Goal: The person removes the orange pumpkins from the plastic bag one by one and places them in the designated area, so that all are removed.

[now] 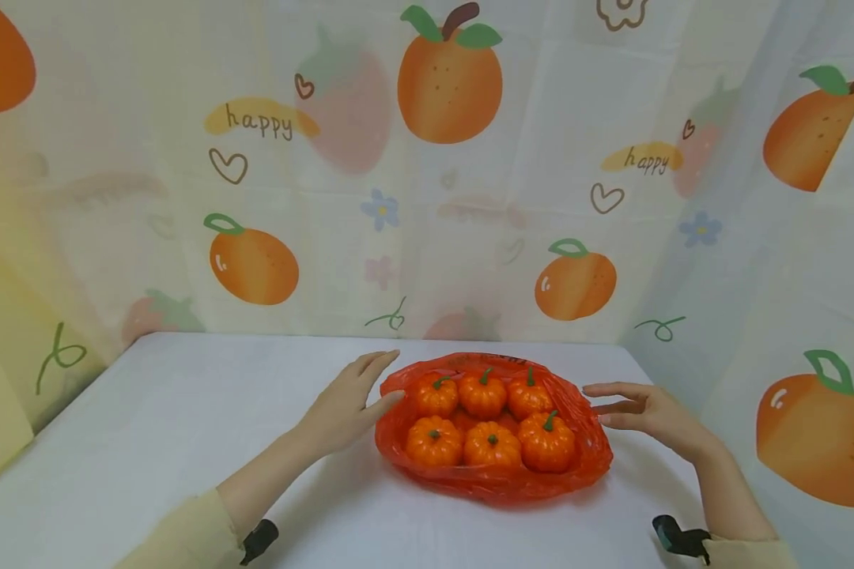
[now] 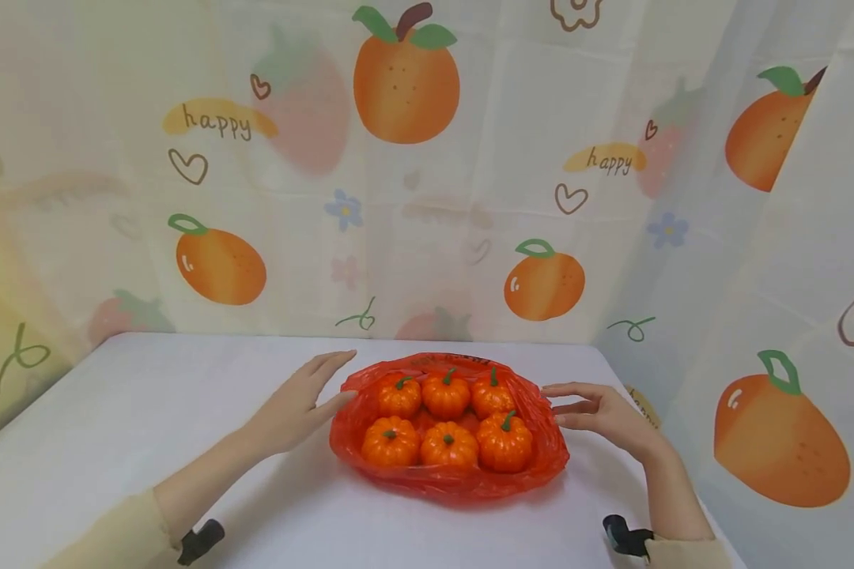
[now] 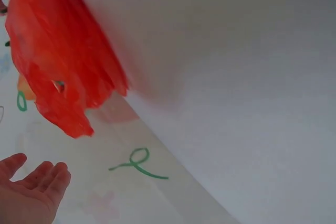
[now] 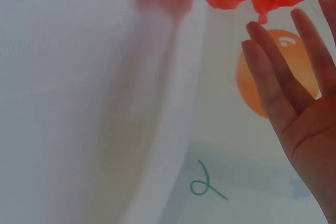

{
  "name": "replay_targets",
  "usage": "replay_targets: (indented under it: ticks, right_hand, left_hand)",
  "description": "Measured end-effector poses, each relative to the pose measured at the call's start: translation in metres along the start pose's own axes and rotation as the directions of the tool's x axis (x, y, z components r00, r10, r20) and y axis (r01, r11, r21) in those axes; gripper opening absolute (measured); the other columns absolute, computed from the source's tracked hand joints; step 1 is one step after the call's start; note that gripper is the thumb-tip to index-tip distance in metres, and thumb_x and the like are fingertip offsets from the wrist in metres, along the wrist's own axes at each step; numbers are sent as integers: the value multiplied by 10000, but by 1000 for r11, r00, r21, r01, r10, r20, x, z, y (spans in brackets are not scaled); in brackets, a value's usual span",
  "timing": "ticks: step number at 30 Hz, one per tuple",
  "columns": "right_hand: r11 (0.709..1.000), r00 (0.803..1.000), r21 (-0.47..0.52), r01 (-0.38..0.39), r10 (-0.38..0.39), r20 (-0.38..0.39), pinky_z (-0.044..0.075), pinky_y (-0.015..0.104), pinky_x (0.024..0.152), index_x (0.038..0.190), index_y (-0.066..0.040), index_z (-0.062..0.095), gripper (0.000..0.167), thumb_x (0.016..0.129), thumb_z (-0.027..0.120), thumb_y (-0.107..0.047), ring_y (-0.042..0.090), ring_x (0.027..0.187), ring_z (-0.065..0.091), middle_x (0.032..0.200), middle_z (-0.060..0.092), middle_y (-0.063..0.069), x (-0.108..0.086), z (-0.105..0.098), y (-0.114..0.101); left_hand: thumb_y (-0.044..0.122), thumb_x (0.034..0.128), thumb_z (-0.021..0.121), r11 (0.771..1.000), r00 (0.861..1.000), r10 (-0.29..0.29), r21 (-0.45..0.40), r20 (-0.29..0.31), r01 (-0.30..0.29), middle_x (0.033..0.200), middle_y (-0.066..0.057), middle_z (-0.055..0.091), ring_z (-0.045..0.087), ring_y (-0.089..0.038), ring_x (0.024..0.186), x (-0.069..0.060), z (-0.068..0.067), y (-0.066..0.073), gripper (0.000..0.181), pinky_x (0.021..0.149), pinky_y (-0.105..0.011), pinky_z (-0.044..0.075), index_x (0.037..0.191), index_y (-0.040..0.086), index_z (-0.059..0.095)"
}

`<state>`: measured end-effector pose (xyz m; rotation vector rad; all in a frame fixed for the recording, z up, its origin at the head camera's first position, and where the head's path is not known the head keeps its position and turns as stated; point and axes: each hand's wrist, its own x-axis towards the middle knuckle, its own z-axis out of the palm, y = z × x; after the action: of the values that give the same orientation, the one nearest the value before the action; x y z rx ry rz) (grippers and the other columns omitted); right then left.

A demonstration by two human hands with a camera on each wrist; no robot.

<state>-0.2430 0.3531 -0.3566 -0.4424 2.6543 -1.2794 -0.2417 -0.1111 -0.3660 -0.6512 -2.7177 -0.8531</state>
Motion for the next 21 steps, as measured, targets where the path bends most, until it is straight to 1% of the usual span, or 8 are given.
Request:
replay_targets:
  ticks: [2,4,6,9,12,17,19,21]
  right_hand:
    - [999,999,49,11,-12,37,585,467,912,1358,-96,588,462,922,668,-225,105,1103,689,1402,601,116,2,1,3]
    - [997,998,75,18,-23,67,594,397,886,1344,-88,599,443,919,662,-200,105,1096,679,1346,651,-1,4,2,5]
    - [995,994,90,32,-41,99,589,343,863,1337,-66,598,435,921,648,-182,87,1089,663,1297,662,-128,6,3,7]
    - [993,990,112,45,-59,129,583,318,848,1326,-35,596,433,913,643,-158,63,1078,640,1242,650,-237,9,5,7]
    - [992,989,119,47,-63,136,589,320,836,1312,-20,600,436,897,651,-142,49,1069,623,1218,645,-259,10,6,6]
    - [990,989,131,46,-64,133,602,325,825,1297,2,602,450,865,670,-104,30,1062,618,1198,652,-252,10,7,5]
    - [989,989,134,56,-73,126,605,323,820,1288,16,603,444,861,671,-87,25,1056,624,1190,659,-244,10,8,5]
    - [989,989,131,69,-85,119,606,317,814,1276,27,607,431,862,668,-74,17,1050,628,1182,667,-233,10,8,5]
  left_hand:
    - [469,963,574,999,1000,3,-44,20,-2,1524,-70,448,434,-317,1416,2,3,7,628,1110,-578,429,1508,212,400]
    - [469,967,566,996,999,5,-84,46,-1,1511,-48,463,444,-296,1410,3,5,14,605,1117,-567,428,1496,211,421]
    - [464,970,563,993,998,2,-118,70,7,1494,-38,478,455,-283,1401,4,8,20,586,1123,-563,424,1486,216,436]
    - [455,979,551,986,995,-3,-167,103,20,1479,-43,495,466,-288,1387,5,11,27,559,1128,-577,410,1478,227,447]
    - [419,998,529,976,991,9,-217,133,20,1498,-54,490,436,-305,1415,5,15,30,525,1154,-594,367,1478,224,447]
    - [373,1017,506,952,981,60,-307,184,-1,1519,-30,481,391,-287,1453,7,20,33,508,1194,-579,316,1482,179,446]
    - [392,1015,503,948,976,64,-317,207,5,1511,-25,489,403,-278,1445,7,22,34,508,1192,-572,323,1474,178,457]
    - [422,1011,499,953,972,59,-302,229,13,1500,-28,500,417,-279,1436,7,24,35,506,1183,-570,339,1456,182,478]
